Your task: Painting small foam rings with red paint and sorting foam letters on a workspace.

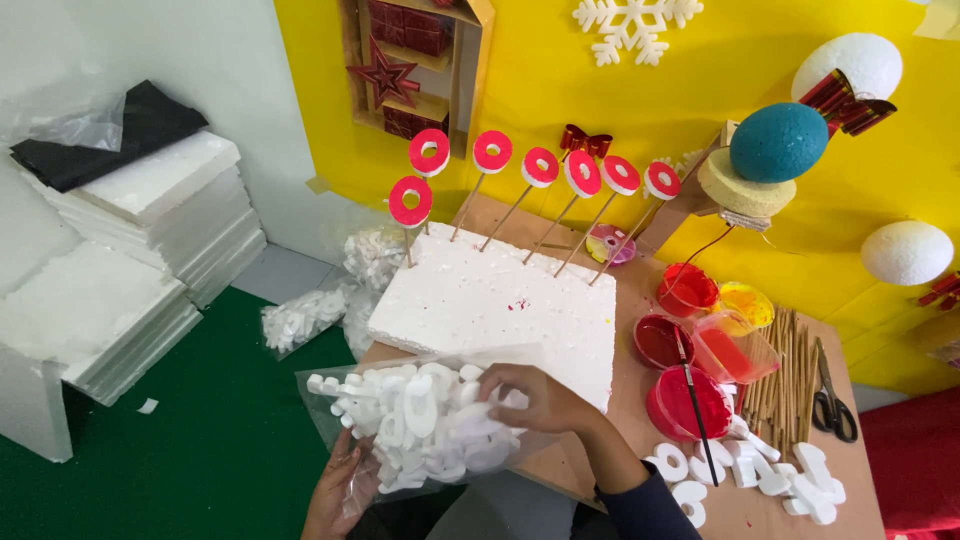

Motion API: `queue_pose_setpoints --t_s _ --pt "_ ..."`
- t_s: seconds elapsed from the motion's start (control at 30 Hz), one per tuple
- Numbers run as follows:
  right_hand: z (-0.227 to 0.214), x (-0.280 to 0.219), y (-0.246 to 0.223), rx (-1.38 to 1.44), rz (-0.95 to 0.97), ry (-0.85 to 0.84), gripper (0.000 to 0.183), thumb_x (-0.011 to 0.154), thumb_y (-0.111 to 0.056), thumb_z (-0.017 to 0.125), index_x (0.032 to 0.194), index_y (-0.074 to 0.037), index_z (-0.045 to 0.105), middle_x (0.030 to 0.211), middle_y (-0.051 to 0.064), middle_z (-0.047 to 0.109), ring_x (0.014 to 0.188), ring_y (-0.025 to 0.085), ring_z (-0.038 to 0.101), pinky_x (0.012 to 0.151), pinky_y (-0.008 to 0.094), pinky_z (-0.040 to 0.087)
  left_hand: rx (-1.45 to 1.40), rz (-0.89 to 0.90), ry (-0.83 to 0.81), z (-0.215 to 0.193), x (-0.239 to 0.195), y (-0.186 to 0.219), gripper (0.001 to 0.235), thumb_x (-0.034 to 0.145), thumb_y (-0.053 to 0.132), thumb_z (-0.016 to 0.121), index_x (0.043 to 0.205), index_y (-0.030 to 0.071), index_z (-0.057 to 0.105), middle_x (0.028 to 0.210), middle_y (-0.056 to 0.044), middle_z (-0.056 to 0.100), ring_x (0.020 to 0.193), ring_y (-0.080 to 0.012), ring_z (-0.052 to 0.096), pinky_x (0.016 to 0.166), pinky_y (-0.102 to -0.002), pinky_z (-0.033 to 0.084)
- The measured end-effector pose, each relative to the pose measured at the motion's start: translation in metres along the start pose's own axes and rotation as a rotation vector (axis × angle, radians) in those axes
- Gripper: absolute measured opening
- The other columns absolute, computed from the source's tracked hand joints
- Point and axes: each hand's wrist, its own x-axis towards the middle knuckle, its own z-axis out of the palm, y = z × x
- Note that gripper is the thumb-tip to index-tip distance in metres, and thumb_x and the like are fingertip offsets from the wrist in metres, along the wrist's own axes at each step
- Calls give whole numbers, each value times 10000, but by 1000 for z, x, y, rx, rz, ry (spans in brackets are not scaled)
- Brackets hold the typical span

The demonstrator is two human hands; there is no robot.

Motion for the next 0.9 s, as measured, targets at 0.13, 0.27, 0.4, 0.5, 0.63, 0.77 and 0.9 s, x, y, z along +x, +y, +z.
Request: queue_pose_setpoints --t_s 0.13,0.27,0.4,0.5,0.63,0.77,0.9 --pt "-14 -16 15 203 -6 122 175 1000 -237 661 1121 -111 681 1087 30 656 1016 175 654 914 327 545 -26 -1 -16 -32 19 -10 536 948 44 547 1451 230 543 1181 -147 610 1122 -336 581 995 -523 436" --pt "-32 -56 41 239 120 396 141 1001 -203 649 1094 -103 686 1024 21 666 888 121 640 752 265 522 -89 20 -104 -30 17 -12 497 924 18 597 1375 230 594 1021 -102 632 978 -273 620 986 -516 444" --pt "-40 -114 25 215 286 652 113 983 -195 649 1020 -103 702 985 49 694 859 181 699 714 297 572 -85 7 -116 -53 32 -21 483 923 18 612 1318 292 663 995 -33 635 823 -170 592 909 -398 442" --pt "-41 -157 28 139 443 859 140 960 -218 678 985 -92 733 927 31 724 817 171 650 694 313 497 -50 0 -54 -55 35 -21 469 965 49 574 1345 311 656 1082 -31 674 935 -194 609 946 -413 433" --pt "-31 -181 15 94 686 841 187 973 -177 687 1103 -75 777 775 48 652 630 148 537 550 283 412 14 -4 64 -7 9 -7 493 978 49 497 1416 268 552 1280 -88 590 1161 -260 540 1041 -460 392" --pt "-17 -174 16 -80 943 764 207 952 -261 711 1134 -185 777 859 23 735 747 139 645 662 290 481 -14 13 28 -62 37 -17 451 949 62 587 1334 293 639 1134 -43 675 1061 -209 608 985 -388 433" --pt "-12 -164 8 -101 979 738 330 924 -282 720 1250 -241 759 1101 29 815 935 163 729 800 308 557 32 32 40 -16 9 -5 573 948 31 481 1492 210 480 1403 -93 559 1225 -241 519 1058 -384 379"
